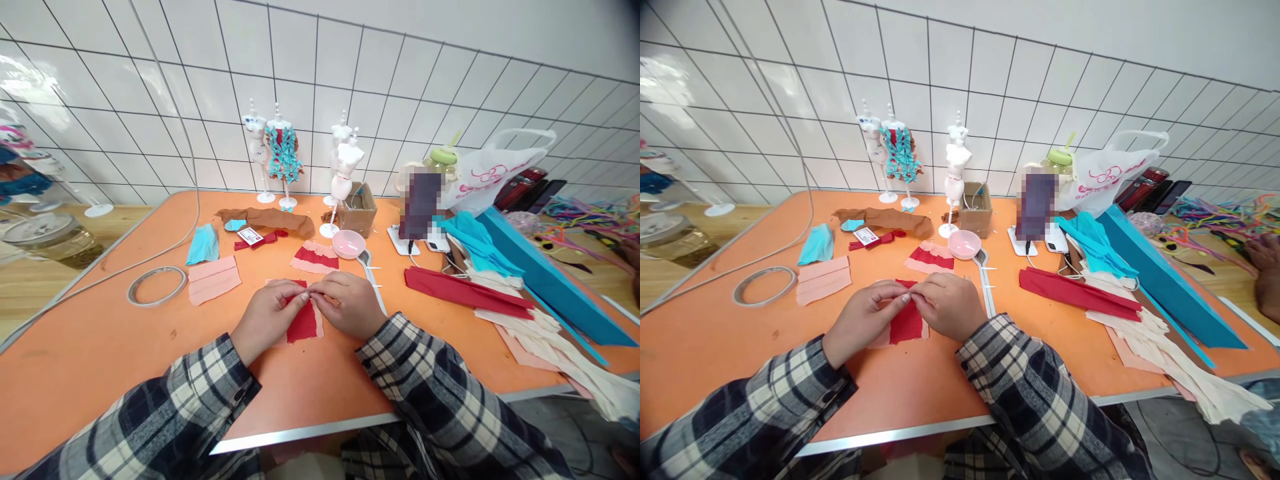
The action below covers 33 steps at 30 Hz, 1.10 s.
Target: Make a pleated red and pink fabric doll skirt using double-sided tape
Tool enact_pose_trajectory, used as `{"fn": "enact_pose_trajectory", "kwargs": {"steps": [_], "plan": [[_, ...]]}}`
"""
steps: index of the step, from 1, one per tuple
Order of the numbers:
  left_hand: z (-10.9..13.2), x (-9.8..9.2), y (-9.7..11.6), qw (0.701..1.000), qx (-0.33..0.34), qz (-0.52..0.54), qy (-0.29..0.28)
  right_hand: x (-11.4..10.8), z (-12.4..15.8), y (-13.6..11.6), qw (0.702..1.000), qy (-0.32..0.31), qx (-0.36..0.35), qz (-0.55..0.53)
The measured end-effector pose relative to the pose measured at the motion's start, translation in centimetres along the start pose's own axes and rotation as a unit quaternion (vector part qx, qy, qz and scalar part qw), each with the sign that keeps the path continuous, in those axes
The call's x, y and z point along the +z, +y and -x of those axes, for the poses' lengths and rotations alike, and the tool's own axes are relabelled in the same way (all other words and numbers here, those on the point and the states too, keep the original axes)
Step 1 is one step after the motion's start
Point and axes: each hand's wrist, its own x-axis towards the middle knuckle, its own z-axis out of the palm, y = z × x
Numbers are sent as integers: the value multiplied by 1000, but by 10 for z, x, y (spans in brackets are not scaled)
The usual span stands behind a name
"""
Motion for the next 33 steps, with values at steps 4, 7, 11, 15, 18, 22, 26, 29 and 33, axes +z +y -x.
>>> {"fn": "enact_pose_trajectory", "kwargs": {"steps": [4, 7, 11, 15, 18, 22, 26, 29, 33], "plan": [[-1, -1, 2, 1000, -9, 5, 4, 1, 1, 2, 999, -12, 28, -36], [0, 0, 3, 1000, -15, 19, 7, 3, 1, 2, 996, -2, 44, -72], [1, 0, 2, 997, -33, 62, 19, 7, 2, 0, 994, 17, 36, -101], [0, -2, 1, 993, -51, 102, 5, 11, 5, -1, 996, 16, 29, -88], [-1, -3, 0, 992, -70, 109, -4, 12, 6, -1, 998, 3, 27, -60], [-3, -2, -1, 993, -84, 83, -19, 12, 6, 1, 999, -12, 25, -31], [-3, -2, -2, 995, -70, 67, -37, 11, 6, 4, 999, -13, 28, -23], [-2, -2, -3, 995, -66, 62, -40, 12, 6, 6, 999, -17, 35, -23], [-3, -2, -4, 996, -67, 50, -35, 11, 5, 6, 997, -25, 63, -34]]}}
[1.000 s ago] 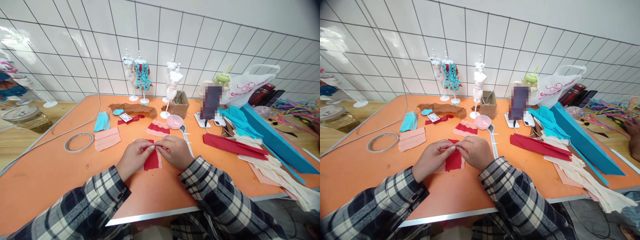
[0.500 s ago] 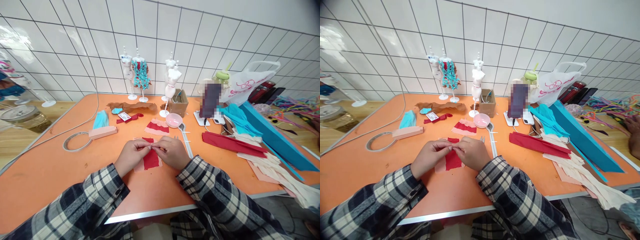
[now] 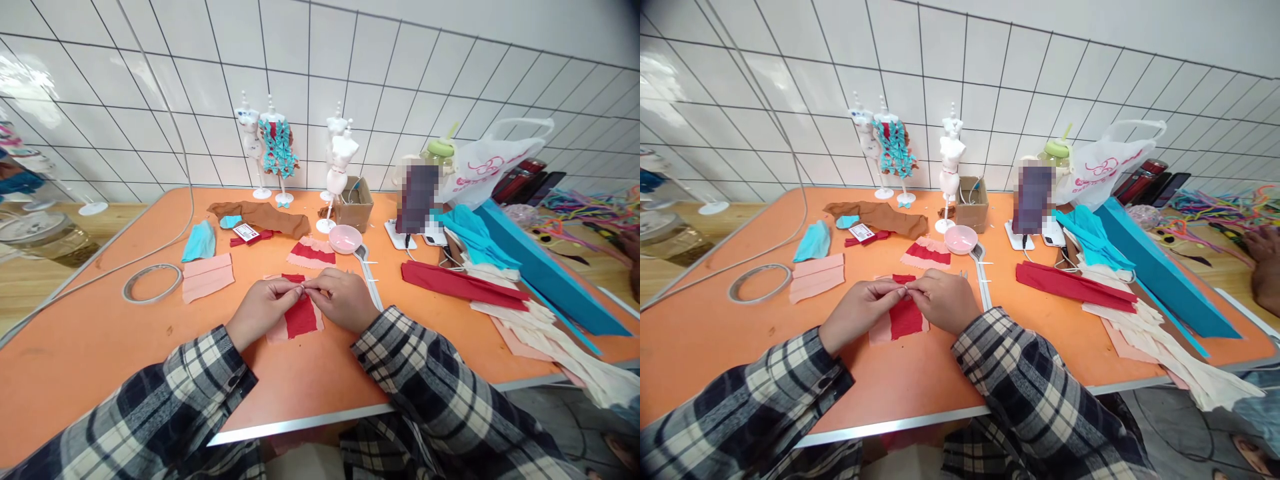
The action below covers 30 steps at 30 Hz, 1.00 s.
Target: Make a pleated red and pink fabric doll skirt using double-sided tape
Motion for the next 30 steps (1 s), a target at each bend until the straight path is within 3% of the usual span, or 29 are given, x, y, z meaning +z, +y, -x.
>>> {"fn": "enact_pose_trajectory", "kwargs": {"steps": [6, 16, 30], "plan": [[0, 1, 2, 1000, 2, -9, 15, -6, -2, -8, 997, 33, 32, -61], [1, 3, -1, 994, 75, -85, 0, -2, -5, -7, 993, -13, 81, -84], [1, 1, -1, 996, 71, -54, -15, -3, -5, -5, 990, -34, 88, -109]]}}
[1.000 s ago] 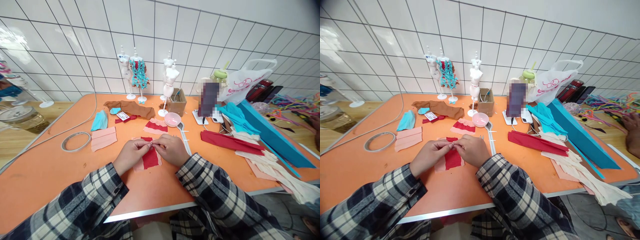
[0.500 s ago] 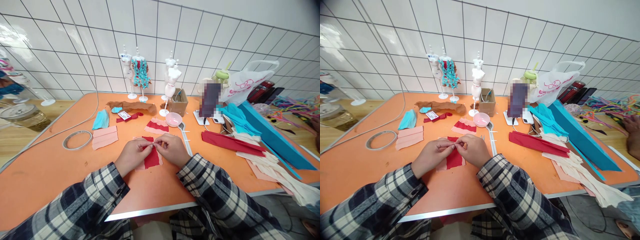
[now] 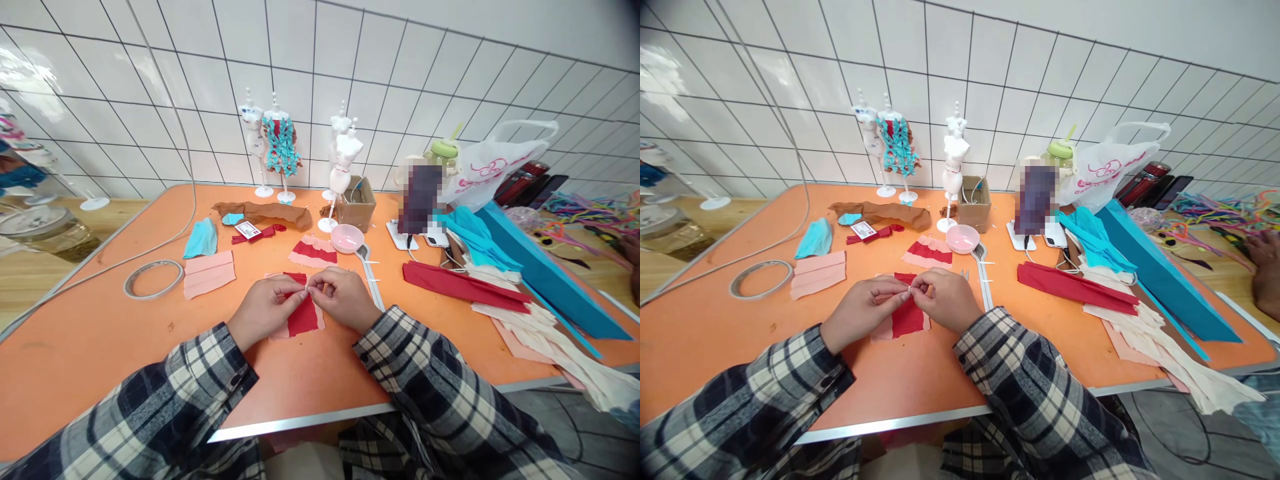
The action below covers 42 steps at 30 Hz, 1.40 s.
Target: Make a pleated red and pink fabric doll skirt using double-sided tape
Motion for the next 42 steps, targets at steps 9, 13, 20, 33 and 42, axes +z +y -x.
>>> {"fn": "enact_pose_trajectory", "kwargs": {"steps": [9, 13, 20, 33, 42], "plan": [[-1, -3, -1, 998, -30, 46, -8, -1, 0, -1, 1000, -28, 0, 7], [-1, -5, -1, 998, -37, 45, -14, -1, 0, 0, 1000, -28, -7, 9], [-1, -4, -3, 998, -48, 28, -6, -1, 2, 0, 999, -11, -37, 28], [3, -1, 5, 999, -44, -32, -7, 5, 4, -6, 1000, -3, -12, 19], [1, 1, 9, 997, -43, 58, 26, 1, -4, 6, 947, -49, 151, -279]]}}
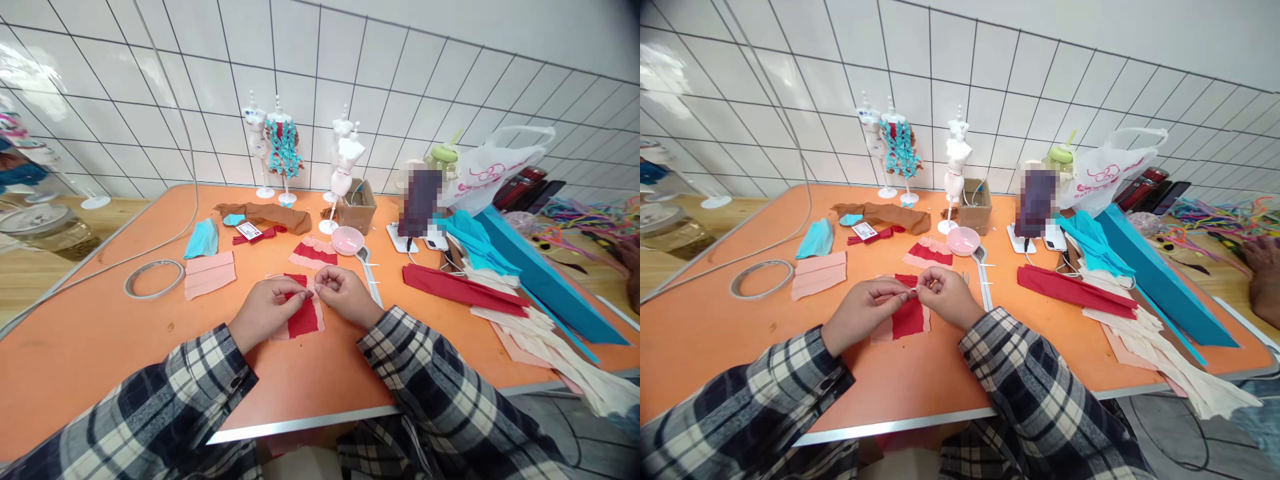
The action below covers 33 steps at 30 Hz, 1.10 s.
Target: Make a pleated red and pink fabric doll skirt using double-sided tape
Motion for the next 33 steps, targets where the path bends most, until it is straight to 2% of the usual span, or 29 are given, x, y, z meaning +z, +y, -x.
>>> {"fn": "enact_pose_trajectory", "kwargs": {"steps": [3, 6, 8, 10, 13, 15, 17, 19, 22, 25, 29, 33], "plan": [[1, 0, 0, 1000, 8, 1, 7, -4, -1, -2, 996, 13, 11, -82], [1, -1, -1, 1000, 17, -11, 9, -11, -1, -7, 989, 54, 5, -139], [1, -3, -2, 999, 21, -20, 13, -22, -4, -11, 983, 116, -18, -145], [0, -4, -3, 999, 27, -29, 19, -38, -9, -18, 968, 209, -58, -129], [1, -4, -5, 997, 50, -44, 30, -67, -25, -31, 937, 320, -126, -54], [1, -5, -5, 995, 73, -55, 35, -86, -42, -40, 923, 347, -155, 66], [2, -5, -5, 993, 87, -65, 36, -101, -61, -46, 884, 378, -169, 220], [1, -6, -6, 992, 92, -74, 40, -112, -81, -47, 847, 384, -157, 333], [0, -7, -6, 990, 97, -89, 48, -120, -103, -43, 816, 356, -101, 444], [1, -7, -5, 989, 98, -100, 47, -124, -114, -36, 788, 321, -41, 523], [3, -5, -4, 989, 98, -106, 35, -129, -116, -30, 783, 289, 0, 551], [4, -5, -5, 987, 111, -108, 33, -133, -110, -30, 792, 311, -27, 525]]}}
